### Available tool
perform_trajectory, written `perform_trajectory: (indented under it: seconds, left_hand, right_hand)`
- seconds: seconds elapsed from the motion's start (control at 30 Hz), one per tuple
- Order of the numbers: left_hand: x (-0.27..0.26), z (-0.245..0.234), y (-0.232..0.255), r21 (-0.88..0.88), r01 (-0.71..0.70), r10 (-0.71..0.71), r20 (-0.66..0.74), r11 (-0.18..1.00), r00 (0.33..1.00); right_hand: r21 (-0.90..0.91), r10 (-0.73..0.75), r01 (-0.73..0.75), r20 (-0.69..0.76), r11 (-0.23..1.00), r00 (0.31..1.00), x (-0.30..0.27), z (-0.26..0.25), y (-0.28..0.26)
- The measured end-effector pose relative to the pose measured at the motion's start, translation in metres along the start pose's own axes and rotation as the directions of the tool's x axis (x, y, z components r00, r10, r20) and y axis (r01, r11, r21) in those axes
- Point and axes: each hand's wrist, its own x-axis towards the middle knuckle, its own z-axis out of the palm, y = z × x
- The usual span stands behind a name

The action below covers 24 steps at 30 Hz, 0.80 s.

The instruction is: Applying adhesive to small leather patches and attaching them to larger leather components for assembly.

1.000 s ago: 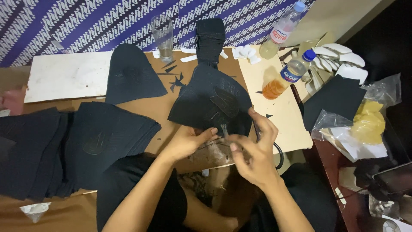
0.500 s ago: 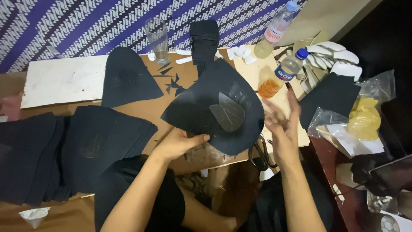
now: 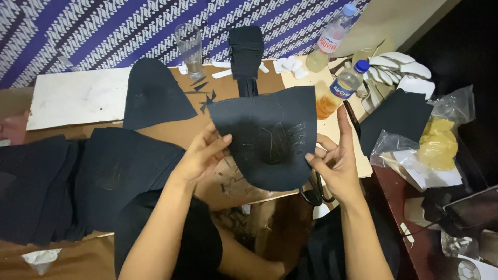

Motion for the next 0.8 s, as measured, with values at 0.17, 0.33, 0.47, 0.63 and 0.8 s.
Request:
perform_trajectory:
  seconds: [0.17, 0.33, 0.47, 0.63, 0.8]
  left_hand:
    - [0.000, 0.023, 0.012, -0.017, -0.047, 0.046, -0.052, 0.999, 0.998]
    - [-0.001, 0.022, 0.015, -0.207, -0.002, -0.004, -0.029, 0.978, 1.000]
    - [-0.003, 0.005, -0.008, -0.185, 0.101, -0.108, -0.032, 0.978, 0.994]
    - [-0.009, 0.043, -0.012, 0.236, 0.057, -0.065, 0.024, 0.970, 0.998]
    - [-0.009, 0.039, -0.040, 0.391, 0.076, -0.034, -0.113, 0.917, 0.993]
  right_hand:
    - [-0.123, 0.004, -0.006, -0.017, 0.992, 1.000, 0.002, 0.004, 0.001]
    - [-0.267, 0.021, -0.039, -0.073, 0.963, 0.997, 0.003, 0.018, 0.001]
    - [-0.204, 0.012, -0.053, -0.200, 0.978, 0.980, 0.007, 0.016, 0.013]
    - [-0.124, -0.039, 0.003, -0.295, 0.992, 0.955, 0.007, 0.007, 0.035]
    - [-0.347, -0.295, 0.205, -0.229, 0.915, 0.928, 0.013, 0.046, 0.008]
